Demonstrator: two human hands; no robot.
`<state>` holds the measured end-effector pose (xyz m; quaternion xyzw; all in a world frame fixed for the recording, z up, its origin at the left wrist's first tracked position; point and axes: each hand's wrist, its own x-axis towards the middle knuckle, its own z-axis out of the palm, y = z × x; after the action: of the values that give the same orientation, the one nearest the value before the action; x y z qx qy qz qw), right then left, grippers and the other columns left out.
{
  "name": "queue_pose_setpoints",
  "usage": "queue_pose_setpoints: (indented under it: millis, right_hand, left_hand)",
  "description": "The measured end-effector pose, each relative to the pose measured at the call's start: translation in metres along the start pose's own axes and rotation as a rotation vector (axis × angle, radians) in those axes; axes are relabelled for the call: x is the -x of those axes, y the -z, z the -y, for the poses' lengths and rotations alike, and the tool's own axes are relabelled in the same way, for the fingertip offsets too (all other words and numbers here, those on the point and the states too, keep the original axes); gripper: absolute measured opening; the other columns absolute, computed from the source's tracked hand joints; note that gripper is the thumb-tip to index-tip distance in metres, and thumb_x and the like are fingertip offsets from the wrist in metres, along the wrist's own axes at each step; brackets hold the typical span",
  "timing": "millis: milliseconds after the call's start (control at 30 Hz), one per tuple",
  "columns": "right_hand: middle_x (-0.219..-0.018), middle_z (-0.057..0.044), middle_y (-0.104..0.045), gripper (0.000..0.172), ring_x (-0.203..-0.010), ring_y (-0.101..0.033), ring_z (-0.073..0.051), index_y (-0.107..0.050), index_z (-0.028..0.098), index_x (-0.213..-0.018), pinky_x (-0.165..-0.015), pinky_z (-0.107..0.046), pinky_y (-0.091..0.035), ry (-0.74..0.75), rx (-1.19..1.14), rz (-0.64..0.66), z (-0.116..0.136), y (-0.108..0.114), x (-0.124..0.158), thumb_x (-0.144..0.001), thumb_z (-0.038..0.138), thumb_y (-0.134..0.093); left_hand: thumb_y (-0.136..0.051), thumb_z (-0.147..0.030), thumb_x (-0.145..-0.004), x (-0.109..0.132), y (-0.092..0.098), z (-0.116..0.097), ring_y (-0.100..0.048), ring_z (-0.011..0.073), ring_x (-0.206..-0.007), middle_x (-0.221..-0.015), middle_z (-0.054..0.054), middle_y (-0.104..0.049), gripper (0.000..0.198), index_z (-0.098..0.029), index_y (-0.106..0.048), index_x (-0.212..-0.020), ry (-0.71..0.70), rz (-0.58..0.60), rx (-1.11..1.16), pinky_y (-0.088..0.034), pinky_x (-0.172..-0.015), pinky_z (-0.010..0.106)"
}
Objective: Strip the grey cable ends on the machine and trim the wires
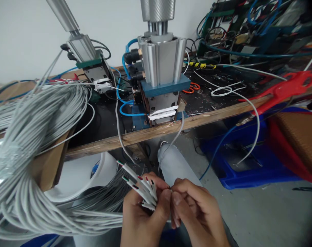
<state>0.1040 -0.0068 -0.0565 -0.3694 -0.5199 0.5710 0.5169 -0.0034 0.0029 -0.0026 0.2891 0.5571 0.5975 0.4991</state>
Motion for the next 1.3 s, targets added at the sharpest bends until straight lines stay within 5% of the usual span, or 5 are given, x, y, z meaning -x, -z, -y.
queue_pose_setpoints:
  millis: [467,700,833,1067,1300]
  right_hand:
    - [-0.07,0.001,-0.06,0.031,-0.059,-0.055,-0.009,-0.066,0.018,-0.086,-0.057,-0.02,-0.043,0.027,0.179,0.049,0.002,0.012,-0.005,-0.111,0.032,-0.053]
    - [-0.108,-0.001,-0.072,0.027,-0.095,-0.069,-0.011,-0.068,0.024,-0.126,-0.085,-0.023,-0.053,0.557,0.374,0.231,0.018,0.04,-0.036,-0.108,0.009,-0.053]
    - [-0.111,-0.005,-0.073,0.018,-0.107,-0.07,-0.013,-0.07,0.015,-0.12,-0.092,-0.025,-0.054,0.846,0.646,0.285,0.027,0.044,-0.06,-0.11,0.012,-0.055]
    - [-0.125,-0.005,-0.073,0.026,-0.125,-0.065,-0.017,-0.064,0.019,-0.129,-0.11,-0.03,-0.053,0.75,0.711,0.409,0.032,0.047,-0.066,-0.105,0.01,-0.064]
    - [-0.115,-0.003,-0.076,0.027,-0.103,-0.074,-0.012,-0.074,0.017,-0.116,-0.085,-0.021,-0.057,0.873,0.751,-0.011,0.017,0.055,-0.101,-0.098,-0.001,-0.067]
  left_hand:
    - [-0.093,-0.031,-0.066,-0.004,-0.002,-0.006,-0.056,0.0087,-0.043,-0.058,-0.004,-0.06,0.023,-0.018,-0.074,-0.065,0.098,0.118,0.1,-0.045,-0.045,0.016]
    - [-0.094,-0.052,-0.067,-0.016,0.005,-0.008,-0.037,0.0056,-0.049,-0.058,-0.003,-0.051,0.043,-0.017,-0.07,-0.067,0.075,0.098,0.043,-0.034,-0.046,0.015]
    - [-0.096,-0.05,-0.067,-0.029,0.009,-0.003,-0.041,0.0068,-0.052,-0.06,-0.004,-0.051,0.042,-0.018,-0.07,-0.074,0.138,0.113,0.138,-0.036,-0.047,0.013]
    - [-0.085,-0.025,-0.081,-0.057,0.007,-0.031,-0.025,0.0061,-0.045,-0.055,-0.008,-0.034,0.023,-0.019,-0.064,-0.072,0.022,0.012,0.395,-0.03,-0.04,0.013]
    - [-0.101,-0.026,-0.053,-0.055,0.002,-0.052,-0.028,0.0038,-0.044,-0.058,-0.009,-0.038,0.044,-0.019,-0.059,-0.063,0.087,-0.128,0.415,-0.033,-0.037,0.013]
